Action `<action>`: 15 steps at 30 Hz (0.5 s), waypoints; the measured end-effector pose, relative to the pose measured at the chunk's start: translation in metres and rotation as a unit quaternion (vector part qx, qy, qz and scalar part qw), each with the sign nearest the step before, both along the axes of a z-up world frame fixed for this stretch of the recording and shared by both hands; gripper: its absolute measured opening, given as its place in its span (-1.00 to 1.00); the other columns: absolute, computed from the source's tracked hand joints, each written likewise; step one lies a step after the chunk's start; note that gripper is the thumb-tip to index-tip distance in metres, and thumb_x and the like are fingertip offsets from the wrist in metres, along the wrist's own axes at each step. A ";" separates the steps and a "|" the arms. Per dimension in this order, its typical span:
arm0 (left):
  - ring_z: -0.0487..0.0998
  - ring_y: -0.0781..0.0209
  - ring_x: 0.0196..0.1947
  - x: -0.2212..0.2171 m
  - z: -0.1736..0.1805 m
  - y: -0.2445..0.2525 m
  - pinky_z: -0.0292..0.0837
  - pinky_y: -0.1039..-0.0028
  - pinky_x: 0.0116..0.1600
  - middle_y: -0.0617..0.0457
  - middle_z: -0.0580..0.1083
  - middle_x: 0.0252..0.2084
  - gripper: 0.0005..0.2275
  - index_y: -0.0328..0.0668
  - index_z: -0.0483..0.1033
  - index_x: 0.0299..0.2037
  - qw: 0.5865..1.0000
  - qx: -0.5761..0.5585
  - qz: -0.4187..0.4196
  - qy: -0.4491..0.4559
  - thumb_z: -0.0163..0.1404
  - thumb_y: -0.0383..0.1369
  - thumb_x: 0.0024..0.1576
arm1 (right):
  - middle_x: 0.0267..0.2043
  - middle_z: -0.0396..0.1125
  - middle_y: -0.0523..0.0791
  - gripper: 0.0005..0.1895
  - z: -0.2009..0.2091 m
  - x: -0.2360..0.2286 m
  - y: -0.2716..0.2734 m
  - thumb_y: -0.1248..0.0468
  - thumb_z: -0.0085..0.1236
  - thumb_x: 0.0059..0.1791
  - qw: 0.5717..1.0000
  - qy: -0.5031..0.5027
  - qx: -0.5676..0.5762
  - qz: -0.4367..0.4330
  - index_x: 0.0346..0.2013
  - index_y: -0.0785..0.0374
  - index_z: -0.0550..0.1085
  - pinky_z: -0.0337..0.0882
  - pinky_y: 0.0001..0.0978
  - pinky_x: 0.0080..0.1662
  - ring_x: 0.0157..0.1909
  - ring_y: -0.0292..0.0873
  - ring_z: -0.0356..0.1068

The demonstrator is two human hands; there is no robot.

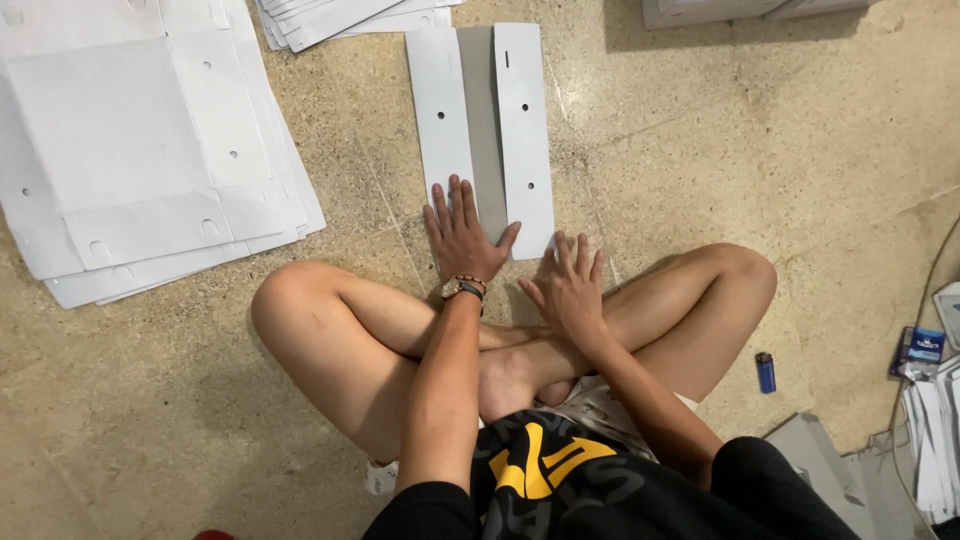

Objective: The person sits on the floor and folds a flat white cardboard sheet along pre-scored lines. They smooth the creases with their hands, flip the sheet, and continue folding the side flaps inward to form a box shape.

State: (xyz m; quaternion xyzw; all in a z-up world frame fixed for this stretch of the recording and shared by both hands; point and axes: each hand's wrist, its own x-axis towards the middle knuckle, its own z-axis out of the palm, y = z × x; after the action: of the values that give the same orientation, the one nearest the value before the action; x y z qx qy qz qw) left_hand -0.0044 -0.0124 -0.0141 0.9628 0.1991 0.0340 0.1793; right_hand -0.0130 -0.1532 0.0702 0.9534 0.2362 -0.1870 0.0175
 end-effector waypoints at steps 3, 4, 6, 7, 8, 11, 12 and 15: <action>-0.16 -0.09 0.33 0.002 0.000 0.001 -0.37 0.10 0.34 -0.03 -0.07 0.34 -0.17 -0.21 0.01 0.25 1.000 -0.003 0.004 -0.004 -0.21 0.26 -0.09 | 0.27 -0.08 0.11 -0.22 -0.002 -0.003 -0.002 -0.26 -0.47 -0.03 0.999 0.041 0.013 -0.006 0.00 0.39 0.33 -0.17 0.29 0.17 0.31 0.30 -0.23; -0.16 -0.09 0.33 0.001 0.000 0.000 -0.37 0.10 0.34 -0.03 -0.07 0.34 -0.17 -0.21 0.01 0.25 1.000 -0.004 0.004 -0.004 -0.20 0.27 -0.09 | 0.29 -0.10 0.09 -0.21 -0.003 -0.006 -0.003 -0.27 -0.48 -0.04 0.998 0.064 0.023 -0.014 -0.02 0.39 0.33 -0.17 0.29 0.18 0.32 0.29 -0.25; -0.16 -0.08 0.34 0.001 -0.003 -0.002 -0.38 0.10 0.35 -0.03 -0.08 0.34 -0.17 -0.21 0.00 0.26 1.000 -0.006 0.006 -0.009 -0.20 0.26 -0.09 | 0.25 -0.03 0.08 -0.26 -0.004 0.006 -0.003 -0.24 -0.46 -0.02 0.997 0.048 0.046 -0.024 -0.16 0.36 0.41 -0.15 0.28 0.16 0.31 0.26 -0.20; -0.17 -0.07 0.34 0.000 -0.005 -0.002 -0.38 0.11 0.35 -0.02 -0.09 0.34 -0.17 -0.20 -0.01 0.26 1.000 -0.009 0.008 -0.012 -0.20 0.26 -0.08 | 0.22 0.04 0.06 -0.28 -0.005 0.012 -0.001 -0.22 -0.44 0.00 0.996 0.034 0.069 -0.035 -0.31 0.33 0.49 -0.13 0.28 0.15 0.31 0.23 -0.14; -0.17 -0.07 0.34 0.004 -0.006 0.001 -0.38 0.11 0.35 -0.02 -0.09 0.34 -0.17 -0.20 -0.01 0.26 1.000 -0.007 0.011 -0.012 -0.20 0.26 -0.08 | 0.22 0.04 0.06 -0.28 -0.022 0.027 0.007 -0.22 -0.44 0.00 0.996 0.034 0.071 -0.033 -0.31 0.33 0.49 -0.13 0.28 0.15 0.31 0.23 -0.14; -0.16 -0.09 0.34 0.000 -0.010 -0.001 -0.39 0.12 0.36 -0.04 -0.05 0.33 -0.20 -0.22 0.03 0.25 1.000 0.002 0.007 -0.025 -0.21 0.20 -0.10 | 0.12 0.13 0.07 -0.52 -0.069 0.059 0.025 0.00 -0.17 0.00 0.956 -0.142 0.255 0.023 0.07 0.26 0.31 0.00 0.16 0.13 0.21 0.17 0.03; -0.19 -0.06 0.34 -0.002 -0.013 -0.003 -0.40 0.14 0.36 0.01 -0.06 0.33 -0.28 -0.18 0.02 0.25 1.000 0.011 0.009 -0.021 -0.23 0.11 -0.06 | 0.23 -0.02 -0.02 -0.50 -0.082 0.069 0.033 -0.02 -0.23 0.01 0.951 -0.143 0.265 0.071 0.17 0.15 0.20 -0.18 0.03 0.20 0.29 0.07 -0.16; -0.13 -0.01 0.33 0.000 -0.014 -0.001 -0.35 0.18 0.36 0.05 0.00 0.31 -0.46 -0.14 0.07 0.23 0.998 0.024 0.022 -0.056 -0.28 -0.12 0.03 | 0.36 -0.19 -0.20 -0.48 -0.102 0.084 0.054 -0.06 -0.43 0.03 0.946 -0.177 0.230 0.148 0.27 -0.09 0.07 -0.48 -0.04 0.26 0.38 -0.08 -0.39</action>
State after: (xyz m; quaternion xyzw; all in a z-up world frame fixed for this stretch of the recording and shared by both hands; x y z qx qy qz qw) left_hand -0.0041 -0.0139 -0.0284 0.9588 0.2094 0.0967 0.1658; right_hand 0.0714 -0.0993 -0.0317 0.9037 0.4039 0.0484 -0.1333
